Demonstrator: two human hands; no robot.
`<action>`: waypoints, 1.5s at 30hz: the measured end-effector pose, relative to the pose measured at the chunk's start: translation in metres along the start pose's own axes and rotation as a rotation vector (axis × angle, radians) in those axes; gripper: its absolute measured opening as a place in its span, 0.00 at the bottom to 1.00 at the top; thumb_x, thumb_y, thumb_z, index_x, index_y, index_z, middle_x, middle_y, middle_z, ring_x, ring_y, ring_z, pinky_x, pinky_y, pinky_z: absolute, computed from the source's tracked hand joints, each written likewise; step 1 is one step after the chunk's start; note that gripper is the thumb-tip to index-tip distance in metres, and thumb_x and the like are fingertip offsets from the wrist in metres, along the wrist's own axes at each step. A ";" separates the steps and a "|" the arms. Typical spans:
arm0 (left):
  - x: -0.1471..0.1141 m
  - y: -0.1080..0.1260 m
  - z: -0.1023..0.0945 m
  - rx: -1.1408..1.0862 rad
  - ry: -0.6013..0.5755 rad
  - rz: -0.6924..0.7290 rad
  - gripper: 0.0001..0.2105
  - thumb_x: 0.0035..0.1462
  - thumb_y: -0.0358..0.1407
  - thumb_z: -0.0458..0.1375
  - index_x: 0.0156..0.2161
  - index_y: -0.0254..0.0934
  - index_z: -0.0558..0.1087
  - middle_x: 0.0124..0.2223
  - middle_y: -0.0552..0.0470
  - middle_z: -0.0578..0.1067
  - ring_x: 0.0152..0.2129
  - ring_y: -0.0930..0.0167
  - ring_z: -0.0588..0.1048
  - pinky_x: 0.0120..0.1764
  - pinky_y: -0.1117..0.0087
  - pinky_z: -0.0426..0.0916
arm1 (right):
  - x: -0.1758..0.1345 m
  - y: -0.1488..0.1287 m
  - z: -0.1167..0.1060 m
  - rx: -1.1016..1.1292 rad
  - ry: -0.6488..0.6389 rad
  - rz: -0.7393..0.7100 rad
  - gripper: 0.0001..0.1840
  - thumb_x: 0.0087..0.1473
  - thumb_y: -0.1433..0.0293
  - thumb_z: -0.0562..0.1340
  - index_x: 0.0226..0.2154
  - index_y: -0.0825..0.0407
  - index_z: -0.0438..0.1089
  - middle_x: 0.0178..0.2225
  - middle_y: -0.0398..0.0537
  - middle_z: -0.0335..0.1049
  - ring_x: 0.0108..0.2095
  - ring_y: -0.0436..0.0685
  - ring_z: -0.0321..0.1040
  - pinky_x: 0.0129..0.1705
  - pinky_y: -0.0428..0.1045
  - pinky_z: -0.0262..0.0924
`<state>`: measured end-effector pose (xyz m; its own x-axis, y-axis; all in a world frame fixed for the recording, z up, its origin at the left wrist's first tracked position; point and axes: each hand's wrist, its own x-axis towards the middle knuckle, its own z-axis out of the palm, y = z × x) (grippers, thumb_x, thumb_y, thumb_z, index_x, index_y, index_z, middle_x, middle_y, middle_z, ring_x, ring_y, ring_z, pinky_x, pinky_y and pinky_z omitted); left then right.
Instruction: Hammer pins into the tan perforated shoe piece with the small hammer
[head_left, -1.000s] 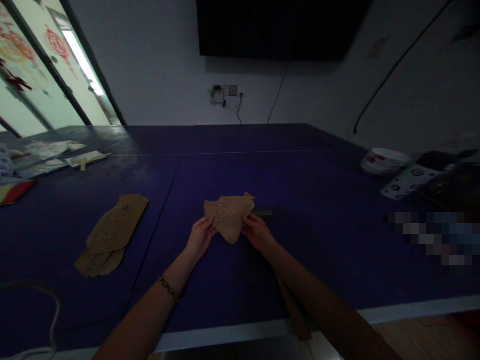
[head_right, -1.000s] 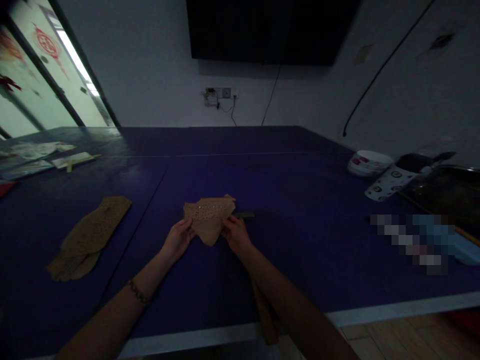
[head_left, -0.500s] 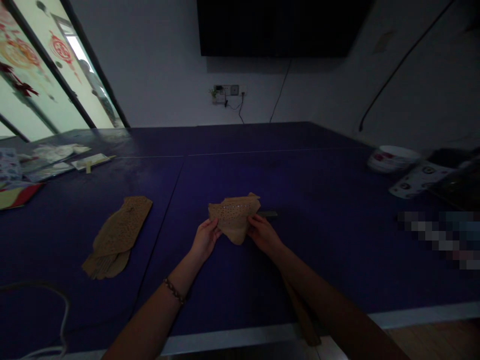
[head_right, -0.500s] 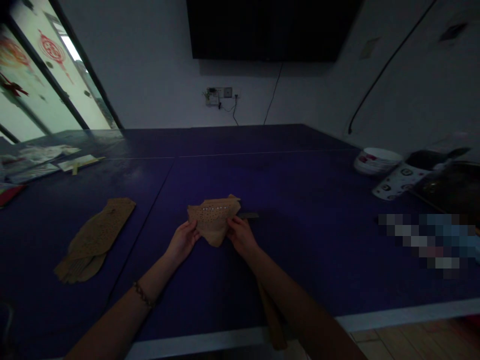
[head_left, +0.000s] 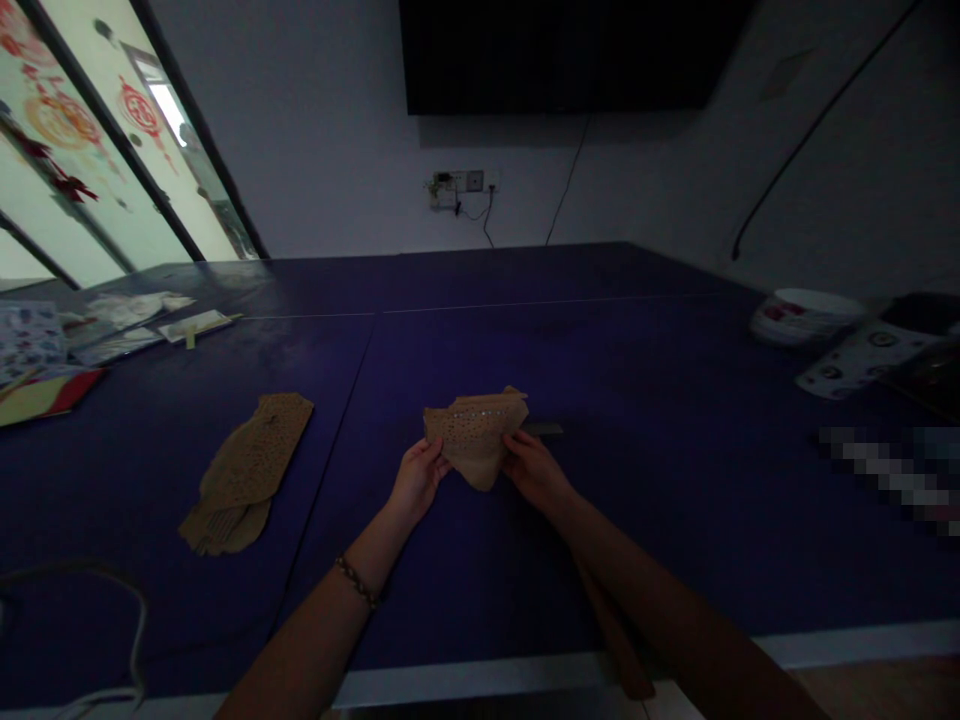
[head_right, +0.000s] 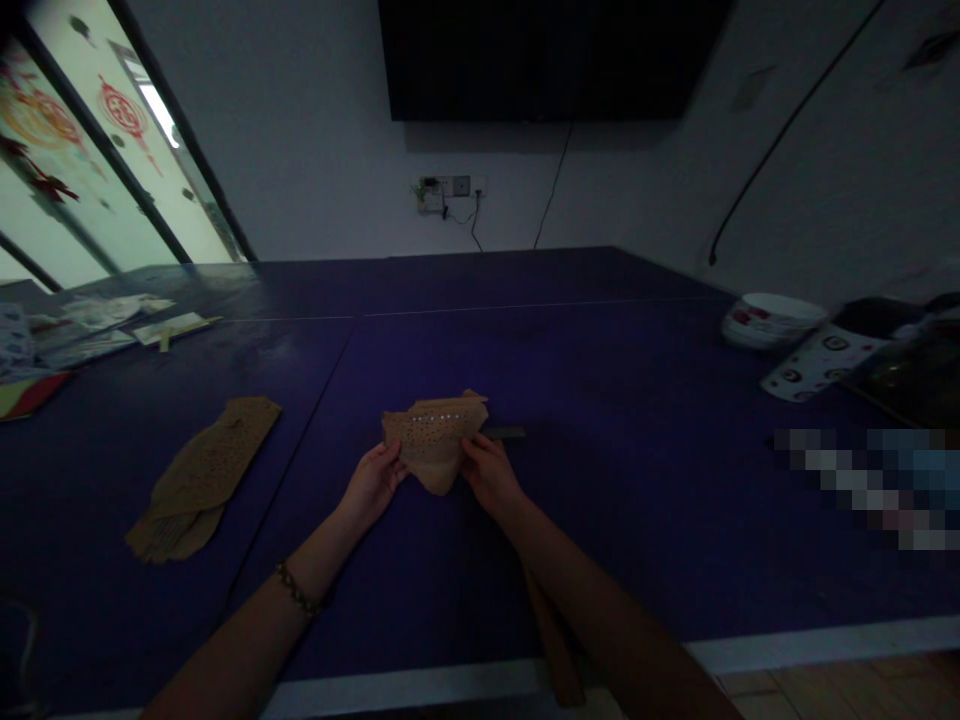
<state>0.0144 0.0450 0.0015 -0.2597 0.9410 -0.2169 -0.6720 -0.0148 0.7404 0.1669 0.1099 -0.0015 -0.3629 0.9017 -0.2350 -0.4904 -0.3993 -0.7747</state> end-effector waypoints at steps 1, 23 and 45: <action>0.000 0.000 0.000 -0.004 0.002 -0.002 0.04 0.49 0.30 0.57 0.31 0.32 0.71 0.31 0.48 0.76 0.27 0.73 0.74 0.36 0.71 0.67 | 0.000 0.000 0.000 0.000 0.002 0.000 0.07 0.38 0.73 0.64 0.26 0.48 0.71 0.27 0.40 0.73 0.27 0.51 0.69 0.34 0.49 0.62; -0.001 0.000 -0.001 0.019 -0.009 -0.002 0.05 0.49 0.30 0.57 0.33 0.31 0.72 0.32 0.47 0.77 0.29 0.72 0.75 0.40 0.68 0.66 | 0.001 0.001 0.000 -0.001 0.015 0.005 0.06 0.39 0.74 0.63 0.26 0.48 0.70 0.27 0.40 0.73 0.28 0.51 0.69 0.33 0.48 0.62; -0.001 0.001 -0.001 0.033 -0.028 0.008 0.05 0.48 0.31 0.58 0.33 0.32 0.71 0.33 0.48 0.76 0.29 0.73 0.74 0.38 0.71 0.67 | -0.001 0.000 0.001 0.015 0.026 0.015 0.07 0.39 0.73 0.65 0.27 0.50 0.70 0.29 0.42 0.74 0.31 0.53 0.70 0.37 0.51 0.64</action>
<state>0.0131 0.0437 0.0018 -0.2448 0.9501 -0.1936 -0.6468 -0.0113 0.7625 0.1663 0.1086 -0.0008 -0.3497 0.8995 -0.2619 -0.4973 -0.4151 -0.7618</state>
